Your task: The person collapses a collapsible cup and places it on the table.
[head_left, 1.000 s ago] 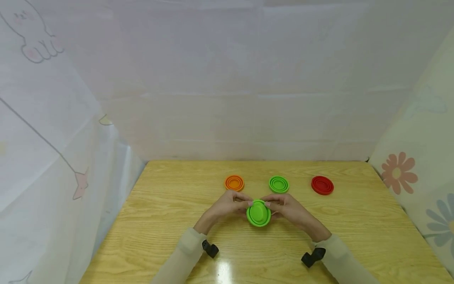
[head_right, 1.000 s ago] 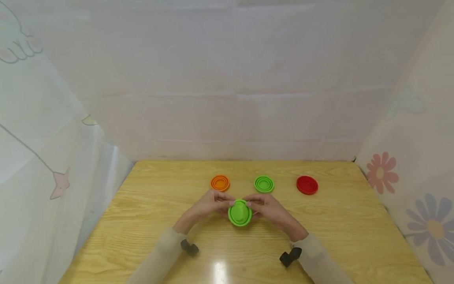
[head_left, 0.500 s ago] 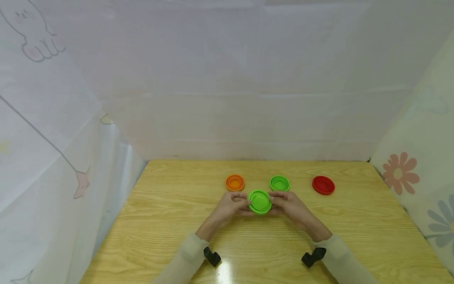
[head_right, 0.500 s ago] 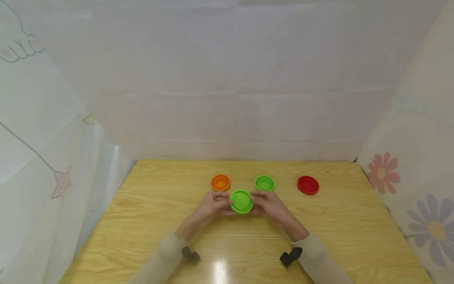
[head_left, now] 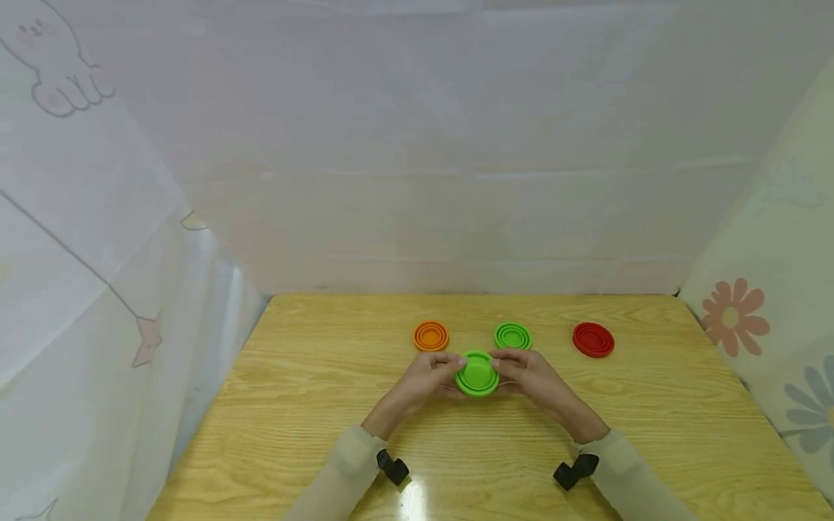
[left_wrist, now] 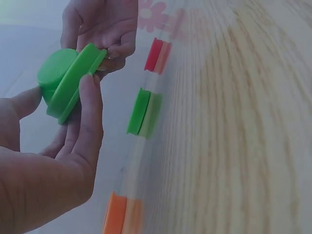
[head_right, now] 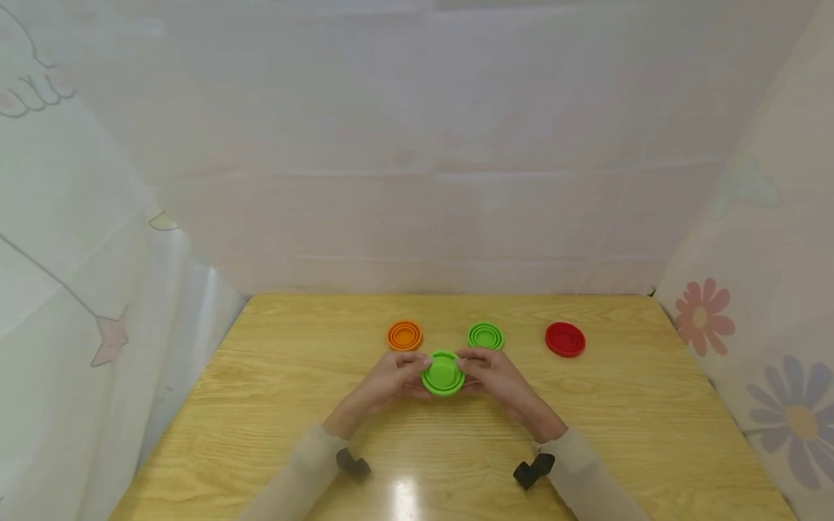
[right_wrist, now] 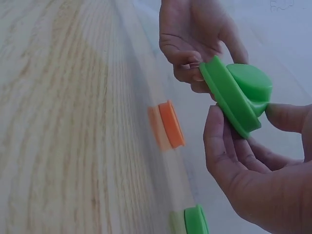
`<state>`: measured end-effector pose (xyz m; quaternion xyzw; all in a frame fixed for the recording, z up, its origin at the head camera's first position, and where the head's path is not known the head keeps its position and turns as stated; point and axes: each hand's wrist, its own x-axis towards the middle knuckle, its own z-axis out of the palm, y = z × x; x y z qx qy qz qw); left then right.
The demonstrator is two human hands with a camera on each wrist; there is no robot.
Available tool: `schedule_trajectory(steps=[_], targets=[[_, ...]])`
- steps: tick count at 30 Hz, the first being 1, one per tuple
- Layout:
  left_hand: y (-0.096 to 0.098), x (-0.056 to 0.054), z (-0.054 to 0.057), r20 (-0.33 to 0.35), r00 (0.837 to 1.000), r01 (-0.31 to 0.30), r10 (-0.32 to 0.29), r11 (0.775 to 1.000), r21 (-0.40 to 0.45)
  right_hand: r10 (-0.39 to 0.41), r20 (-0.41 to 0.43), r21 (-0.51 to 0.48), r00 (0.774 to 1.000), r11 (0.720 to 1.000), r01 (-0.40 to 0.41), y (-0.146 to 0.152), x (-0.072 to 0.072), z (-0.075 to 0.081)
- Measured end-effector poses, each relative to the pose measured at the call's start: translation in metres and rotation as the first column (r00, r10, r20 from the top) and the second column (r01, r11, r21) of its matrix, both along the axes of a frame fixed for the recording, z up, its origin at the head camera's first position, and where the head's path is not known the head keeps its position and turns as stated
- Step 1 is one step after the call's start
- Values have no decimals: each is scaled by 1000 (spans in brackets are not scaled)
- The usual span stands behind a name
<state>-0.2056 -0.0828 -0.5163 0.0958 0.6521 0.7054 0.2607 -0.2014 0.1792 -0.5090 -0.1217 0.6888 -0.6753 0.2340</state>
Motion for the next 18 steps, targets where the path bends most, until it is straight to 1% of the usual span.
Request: schedule_trajectory(steps=[2, 6, 12, 14, 18], targets=[[1, 0, 1, 5, 1000, 4, -4, 1000, -9, -5, -11, 17, 1000, 1000, 5, -1, 2, 2], [1, 0, -1, 11, 1000, 24, -24, 1000, 8, -17, -18, 33, 1000, 999, 17, -2, 4, 4], [-1, 0, -3, -3, 998, 57, -57, 998, 23, 2, -45, 36, 999, 999, -1, -4, 3, 1], [-1, 0, -4, -14, 998, 55, -55, 998, 19, 16, -63, 39, 998, 999, -13, -5, 3, 1], [1, 1, -3, -43, 999, 24, -25, 1000, -17, 28, -91, 45, 995, 999, -23, -7, 3, -1]])
